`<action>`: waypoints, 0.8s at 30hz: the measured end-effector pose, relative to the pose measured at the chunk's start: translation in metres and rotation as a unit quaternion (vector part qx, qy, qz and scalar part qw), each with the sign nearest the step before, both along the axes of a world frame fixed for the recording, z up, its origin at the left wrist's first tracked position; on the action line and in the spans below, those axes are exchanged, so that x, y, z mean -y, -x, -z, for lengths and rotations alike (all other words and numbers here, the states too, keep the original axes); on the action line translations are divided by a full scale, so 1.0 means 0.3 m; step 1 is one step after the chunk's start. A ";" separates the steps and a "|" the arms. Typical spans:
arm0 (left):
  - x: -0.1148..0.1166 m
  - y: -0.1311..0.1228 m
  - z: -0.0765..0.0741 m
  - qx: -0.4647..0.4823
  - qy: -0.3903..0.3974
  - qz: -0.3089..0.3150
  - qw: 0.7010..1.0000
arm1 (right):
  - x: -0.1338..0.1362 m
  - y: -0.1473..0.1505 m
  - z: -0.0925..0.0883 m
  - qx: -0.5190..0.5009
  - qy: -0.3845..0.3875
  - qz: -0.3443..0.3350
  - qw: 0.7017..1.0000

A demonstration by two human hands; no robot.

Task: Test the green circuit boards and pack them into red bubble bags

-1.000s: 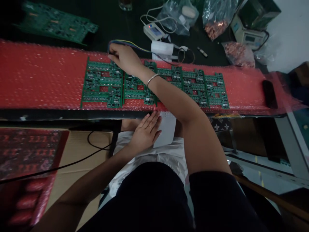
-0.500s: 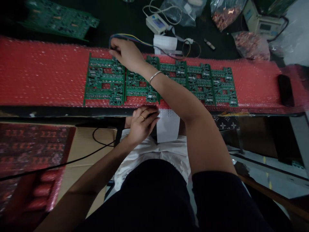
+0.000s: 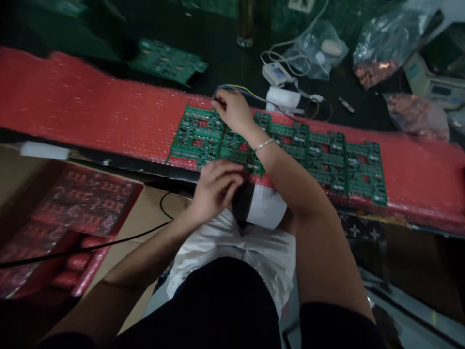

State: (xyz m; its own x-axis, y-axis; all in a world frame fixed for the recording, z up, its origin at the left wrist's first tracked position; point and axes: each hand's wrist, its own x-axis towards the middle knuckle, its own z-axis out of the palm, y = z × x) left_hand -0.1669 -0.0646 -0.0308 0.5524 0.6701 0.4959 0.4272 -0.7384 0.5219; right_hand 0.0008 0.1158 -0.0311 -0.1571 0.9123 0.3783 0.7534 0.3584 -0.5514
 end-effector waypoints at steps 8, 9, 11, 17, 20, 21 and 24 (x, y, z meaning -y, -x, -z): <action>-0.549 0.108 -0.098 -0.101 0.088 -0.078 0.988 | 0.011 -0.008 0.033 -0.090 -0.073 0.027 0.993; -0.575 0.102 -0.090 -0.114 0.089 -0.058 0.988 | 0.014 -0.005 0.031 -0.097 -0.074 0.031 0.992; -0.596 0.088 -0.077 -0.132 0.079 -0.042 0.987 | 0.019 0.002 0.027 -0.108 -0.072 0.034 0.991; -0.587 0.074 -0.068 -0.170 0.049 -0.070 0.982 | 0.015 0.004 0.027 -0.110 -0.067 0.033 0.991; -0.597 0.066 -0.068 -0.174 0.041 -0.088 0.980 | 0.012 0.000 0.029 -0.104 -0.065 0.032 0.992; -0.599 0.062 -0.071 -0.179 0.042 -0.091 0.979 | 0.012 -0.001 0.029 -0.101 -0.065 0.031 0.992; -0.583 0.054 -0.091 -0.199 0.046 -0.109 0.973 | 0.014 -0.002 0.031 -0.097 -0.068 0.032 0.993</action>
